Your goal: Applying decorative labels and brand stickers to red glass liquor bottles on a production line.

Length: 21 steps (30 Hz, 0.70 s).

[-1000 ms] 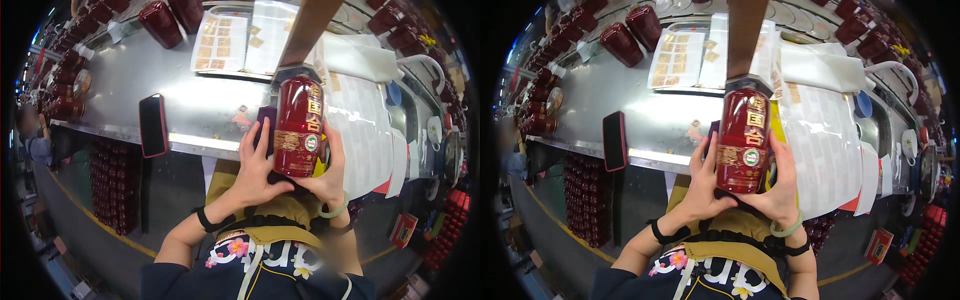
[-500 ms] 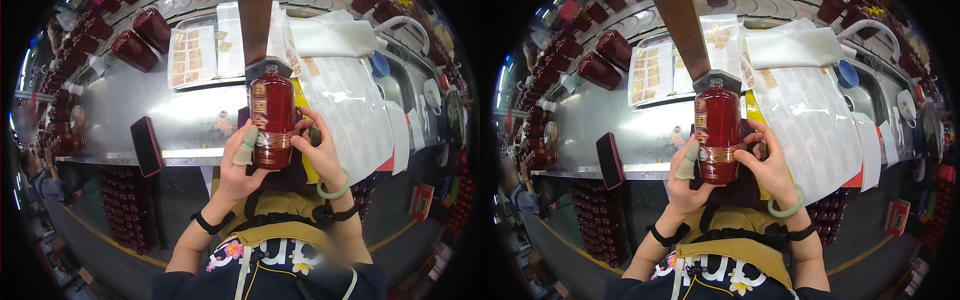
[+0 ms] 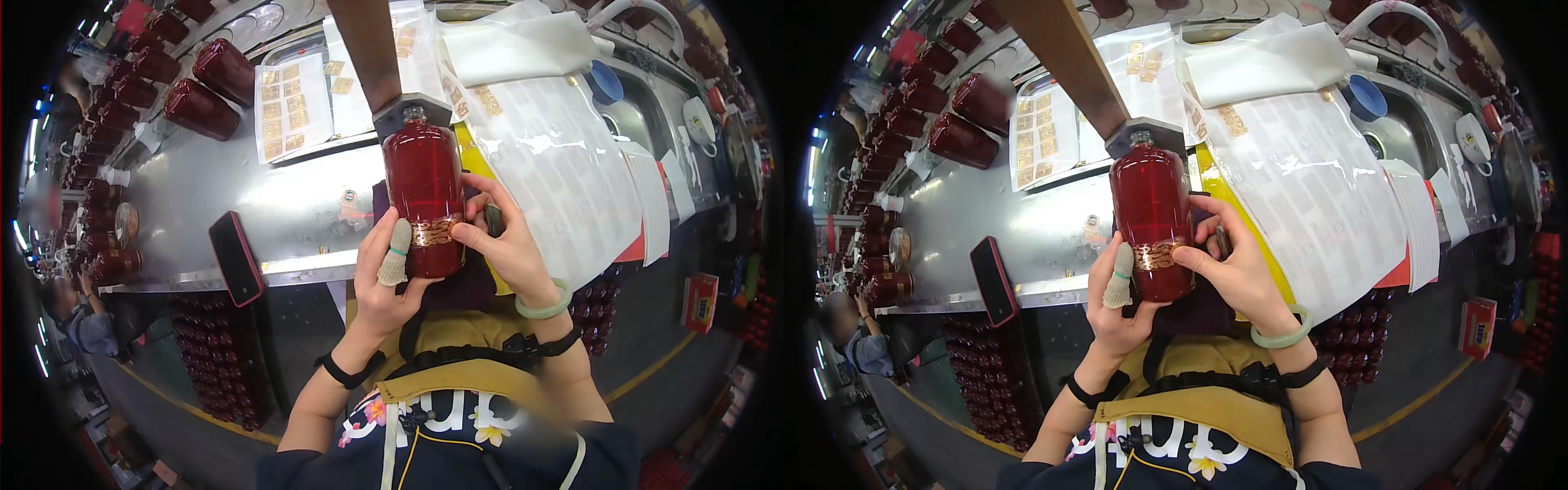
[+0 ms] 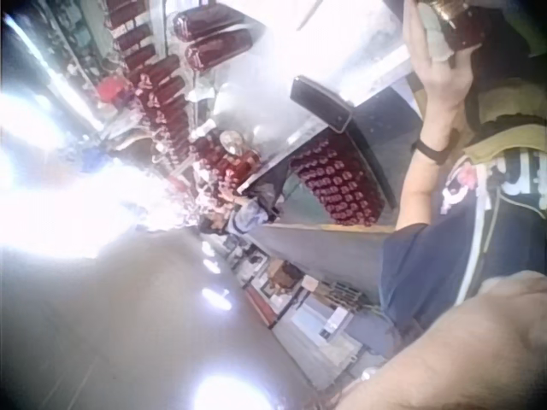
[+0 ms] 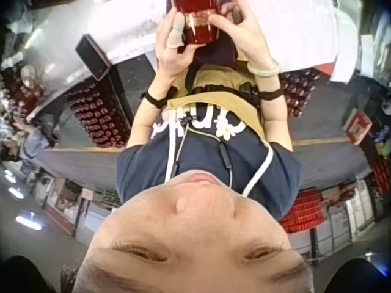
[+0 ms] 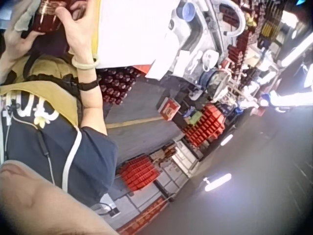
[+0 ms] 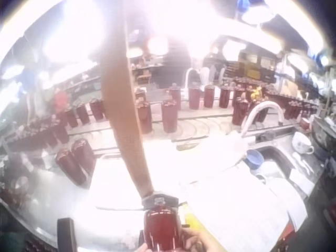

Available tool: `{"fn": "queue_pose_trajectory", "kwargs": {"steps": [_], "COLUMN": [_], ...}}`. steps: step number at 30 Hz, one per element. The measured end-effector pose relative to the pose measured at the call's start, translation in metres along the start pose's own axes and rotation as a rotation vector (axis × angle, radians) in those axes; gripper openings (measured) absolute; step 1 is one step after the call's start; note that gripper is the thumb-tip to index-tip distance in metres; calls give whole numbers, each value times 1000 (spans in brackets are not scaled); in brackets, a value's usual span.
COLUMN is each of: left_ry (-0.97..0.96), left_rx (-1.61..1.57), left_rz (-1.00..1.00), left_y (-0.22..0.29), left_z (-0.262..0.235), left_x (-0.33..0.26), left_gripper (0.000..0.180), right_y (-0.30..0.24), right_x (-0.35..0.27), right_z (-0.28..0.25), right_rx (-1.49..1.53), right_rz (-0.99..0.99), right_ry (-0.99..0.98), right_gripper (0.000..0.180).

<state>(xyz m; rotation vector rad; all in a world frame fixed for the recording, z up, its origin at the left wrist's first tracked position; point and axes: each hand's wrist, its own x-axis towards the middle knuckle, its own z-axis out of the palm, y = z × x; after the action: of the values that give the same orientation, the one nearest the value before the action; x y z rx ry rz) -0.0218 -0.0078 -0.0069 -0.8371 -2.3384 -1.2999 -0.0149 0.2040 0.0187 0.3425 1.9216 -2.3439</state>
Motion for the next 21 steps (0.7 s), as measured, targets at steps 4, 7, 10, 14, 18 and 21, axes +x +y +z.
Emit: {"fn": "queue_pose_trajectory", "kwargs": {"steps": [4,7,10,14,18,21], "left_ry": [-10,-33,-109,-221,-249,-273], "left_rx": [-5,21,113,335,523,634], "left_rz": [-14,-1,-33,-10,-19,-42], "left_y": [-1,0,5,29,47,59], "left_z": [2,3,-2,-10,5,14], "left_x": [-2,0,-1,15,25,27], "left_gripper": [83,82,81,92,87,86], "right_y": [0,0,-1,-1,-5,-6], "right_x": [-1,-2,1,3,3,5], "right_z": [-2,-3,-1,2,-10,-16], "right_rx": [-21,-21,-36,58,302,-32], "right_rz": [8,17,7,15,82,-201], "right_ry": [6,26,-2,-78,19,176], "right_gripper": [71,70,69,60,46,39]}}
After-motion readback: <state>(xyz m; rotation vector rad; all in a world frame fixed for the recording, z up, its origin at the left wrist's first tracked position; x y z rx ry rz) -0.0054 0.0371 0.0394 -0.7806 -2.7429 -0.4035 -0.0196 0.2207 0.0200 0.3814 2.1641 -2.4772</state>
